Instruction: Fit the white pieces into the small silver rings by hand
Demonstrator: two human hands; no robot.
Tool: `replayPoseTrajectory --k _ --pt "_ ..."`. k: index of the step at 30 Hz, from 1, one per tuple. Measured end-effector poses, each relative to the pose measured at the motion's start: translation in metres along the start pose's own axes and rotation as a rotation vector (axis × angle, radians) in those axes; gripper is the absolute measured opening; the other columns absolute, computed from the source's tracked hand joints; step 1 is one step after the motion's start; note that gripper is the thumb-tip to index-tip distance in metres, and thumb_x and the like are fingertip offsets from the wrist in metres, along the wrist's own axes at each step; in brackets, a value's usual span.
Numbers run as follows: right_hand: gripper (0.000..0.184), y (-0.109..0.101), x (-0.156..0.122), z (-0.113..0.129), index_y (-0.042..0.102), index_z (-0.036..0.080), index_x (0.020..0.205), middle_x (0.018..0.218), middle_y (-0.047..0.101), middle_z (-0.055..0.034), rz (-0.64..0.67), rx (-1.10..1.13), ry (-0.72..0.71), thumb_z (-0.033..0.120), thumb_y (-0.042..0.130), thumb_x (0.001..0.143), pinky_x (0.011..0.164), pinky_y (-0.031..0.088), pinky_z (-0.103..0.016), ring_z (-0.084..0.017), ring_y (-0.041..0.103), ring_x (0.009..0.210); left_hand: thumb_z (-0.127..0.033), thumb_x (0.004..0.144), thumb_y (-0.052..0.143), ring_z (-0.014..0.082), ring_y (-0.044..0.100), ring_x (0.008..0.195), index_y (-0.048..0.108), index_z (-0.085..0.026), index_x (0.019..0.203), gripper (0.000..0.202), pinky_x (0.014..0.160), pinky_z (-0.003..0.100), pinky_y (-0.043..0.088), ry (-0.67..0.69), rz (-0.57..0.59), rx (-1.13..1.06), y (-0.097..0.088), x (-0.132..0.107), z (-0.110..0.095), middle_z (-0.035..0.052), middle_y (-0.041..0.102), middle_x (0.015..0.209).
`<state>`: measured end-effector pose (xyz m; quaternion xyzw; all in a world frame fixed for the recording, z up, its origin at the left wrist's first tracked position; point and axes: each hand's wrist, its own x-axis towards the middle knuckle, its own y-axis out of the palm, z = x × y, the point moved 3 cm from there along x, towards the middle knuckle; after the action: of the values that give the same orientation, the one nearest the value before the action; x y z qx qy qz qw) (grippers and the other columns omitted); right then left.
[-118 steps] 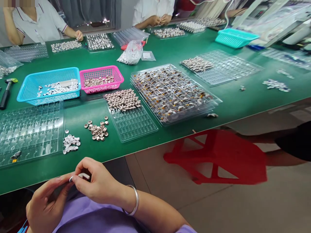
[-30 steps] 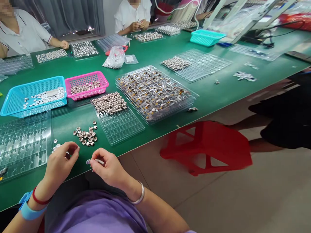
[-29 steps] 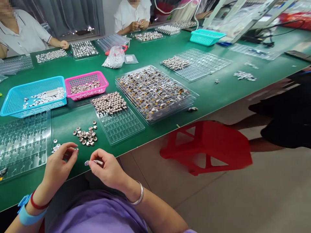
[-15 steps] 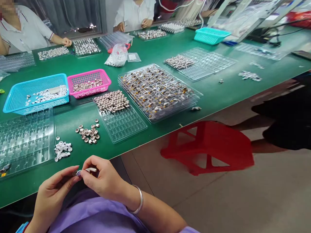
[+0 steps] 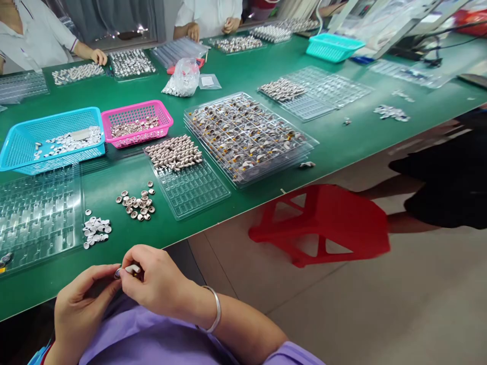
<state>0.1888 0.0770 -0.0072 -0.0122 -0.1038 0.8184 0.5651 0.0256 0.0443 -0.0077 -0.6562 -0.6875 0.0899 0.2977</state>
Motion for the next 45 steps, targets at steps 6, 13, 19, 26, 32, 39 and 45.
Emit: replayPoseTrajectory --k 6,13,19,26,32,39,45 --pt "0.008 0.002 -0.001 0.002 0.054 0.018 0.073 0.068 0.053 0.0022 0.006 -0.016 -0.006 0.019 0.056 0.081 0.058 0.037 -0.022 -0.01 0.046 0.059 -0.02 0.079 0.075 0.0107 0.071 0.06 0.074 -0.023 0.089 0.011 0.06 0.015 0.058 0.078 -0.023 0.07 -0.001 0.0 -0.003 -0.0028 0.077 0.075" --pt "0.007 0.004 0.0 0.0 0.054 0.018 0.073 0.065 0.051 0.0038 0.036 0.096 0.072 0.019 0.057 0.079 0.055 0.035 -0.021 -0.009 0.044 0.056 -0.019 0.081 0.073 0.0116 0.073 0.064 0.071 -0.021 0.088 0.008 0.065 0.016 0.059 0.169 -0.045 0.132 -0.002 -0.003 -0.005 -0.0006 0.077 0.078" --pt "0.011 0.006 0.002 -0.005 0.05 0.019 0.079 0.063 0.047 0.0063 0.12 0.324 0.225 0.023 0.061 0.078 0.049 0.032 -0.021 -0.008 0.039 0.053 -0.014 0.082 0.072 0.0107 0.072 0.064 0.07 -0.018 0.088 0.008 0.068 0.015 0.058 0.284 -0.08 0.185 -0.005 -0.003 -0.011 0.0011 0.076 0.078" --pt "0.015 0.011 0.001 -0.01 0.054 0.017 0.084 0.06 0.049 0.0067 0.273 0.559 0.384 0.027 0.063 0.078 0.048 0.033 -0.02 -0.007 0.043 0.051 -0.005 0.082 0.069 0.0105 0.072 0.069 0.07 -0.017 0.087 0.014 0.071 0.017 0.058 0.368 -0.038 0.224 -0.011 -0.005 -0.017 0.0018 0.075 0.081" --pt "0.018 0.016 -0.003 -0.011 0.054 0.017 0.082 0.059 0.053 0.007 0.277 0.634 0.444 0.027 0.067 0.074 0.049 0.039 -0.019 -0.007 0.05 0.051 -0.002 0.08 0.068 0.0113 0.072 0.07 0.071 -0.019 0.09 0.02 0.071 0.019 0.059 0.376 0.001 0.223 -0.012 -0.005 -0.022 0.0015 0.075 0.082" --pt "0.031 0.01 0.0 -0.012 0.058 0.015 0.083 0.066 0.06 0.0052 0.28 0.723 0.457 0.038 0.076 0.073 0.056 0.046 -0.02 -0.006 0.056 0.054 -0.018 0.078 0.077 0.0122 0.067 0.063 0.072 -0.023 0.091 0.015 0.054 0.019 0.055 0.099 0.02 -0.119 -0.005 0.003 -0.012 -0.0013 0.068 0.076" --pt "0.045 0.008 0.005 -0.015 0.063 0.013 0.084 0.067 0.064 0.003 0.342 0.806 0.496 0.05 0.08 0.066 0.058 0.048 -0.024 -0.008 0.057 0.055 -0.026 0.075 0.081 0.0094 0.058 0.06 0.076 -0.025 0.087 0.013 0.051 0.017 0.051 0.017 -0.004 -0.139 -0.005 0.01 -0.01 -0.003 0.055 0.072"
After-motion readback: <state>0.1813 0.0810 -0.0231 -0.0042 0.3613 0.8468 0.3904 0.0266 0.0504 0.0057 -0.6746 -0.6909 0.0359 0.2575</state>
